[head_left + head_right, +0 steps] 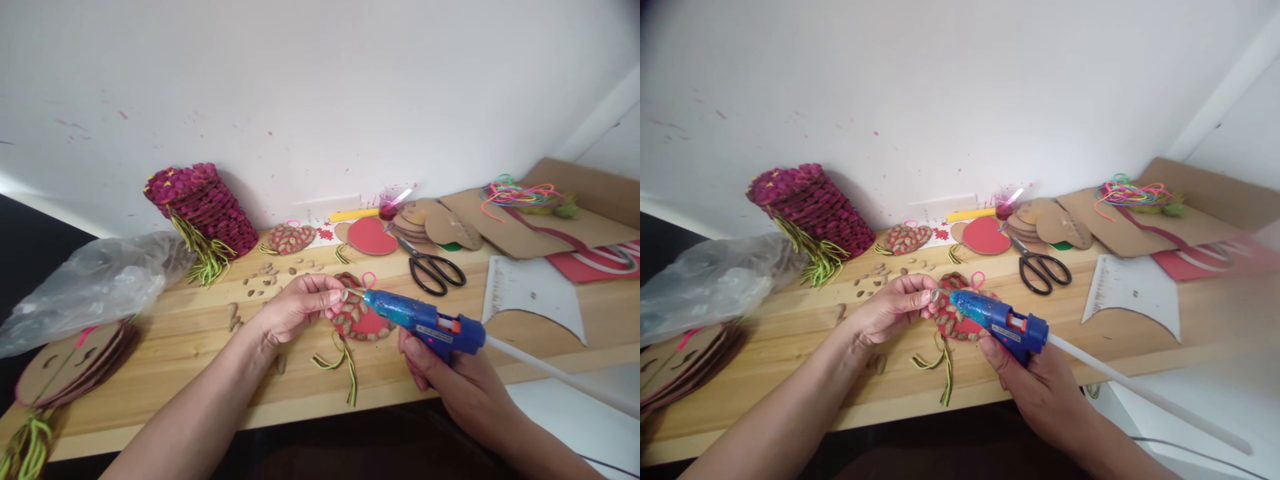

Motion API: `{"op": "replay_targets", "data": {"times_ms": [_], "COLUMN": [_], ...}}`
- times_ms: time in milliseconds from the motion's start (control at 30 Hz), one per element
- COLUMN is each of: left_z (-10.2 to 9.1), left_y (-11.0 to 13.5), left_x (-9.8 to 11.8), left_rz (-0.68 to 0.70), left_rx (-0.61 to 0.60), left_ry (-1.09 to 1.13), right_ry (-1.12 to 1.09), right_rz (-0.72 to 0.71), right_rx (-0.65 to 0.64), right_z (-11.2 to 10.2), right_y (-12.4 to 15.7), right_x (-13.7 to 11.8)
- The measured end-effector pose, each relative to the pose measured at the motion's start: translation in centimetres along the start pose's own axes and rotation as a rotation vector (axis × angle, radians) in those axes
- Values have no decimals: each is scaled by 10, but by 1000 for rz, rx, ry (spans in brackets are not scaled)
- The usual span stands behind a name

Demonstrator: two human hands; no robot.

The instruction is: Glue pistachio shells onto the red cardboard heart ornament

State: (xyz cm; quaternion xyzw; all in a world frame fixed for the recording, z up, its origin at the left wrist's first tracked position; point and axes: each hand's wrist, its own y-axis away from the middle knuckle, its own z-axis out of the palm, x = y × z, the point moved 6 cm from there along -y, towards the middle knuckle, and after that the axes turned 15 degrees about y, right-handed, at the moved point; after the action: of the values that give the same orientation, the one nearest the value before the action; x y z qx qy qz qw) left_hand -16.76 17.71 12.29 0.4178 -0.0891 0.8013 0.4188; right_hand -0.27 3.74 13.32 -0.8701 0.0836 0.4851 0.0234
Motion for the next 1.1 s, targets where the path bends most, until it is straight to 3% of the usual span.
{"op": "replay_targets", "data": {"times_ms": [233, 467, 1100], "left_z": [1, -3, -3], "left_y": [0, -1, -3], "left_x": [3, 3, 2], "left_rz": [23, 28, 29], "left_rx": [33, 64, 19], "left_ry": [24, 54, 41], "right_ry": [3, 73, 69], "right_rz": [48, -109, -65], "right_rx": [11, 4, -39], "right_z": [-1, -1, 5], "right_y": [4, 2, 3], "right_x": [-1, 0, 5]}}
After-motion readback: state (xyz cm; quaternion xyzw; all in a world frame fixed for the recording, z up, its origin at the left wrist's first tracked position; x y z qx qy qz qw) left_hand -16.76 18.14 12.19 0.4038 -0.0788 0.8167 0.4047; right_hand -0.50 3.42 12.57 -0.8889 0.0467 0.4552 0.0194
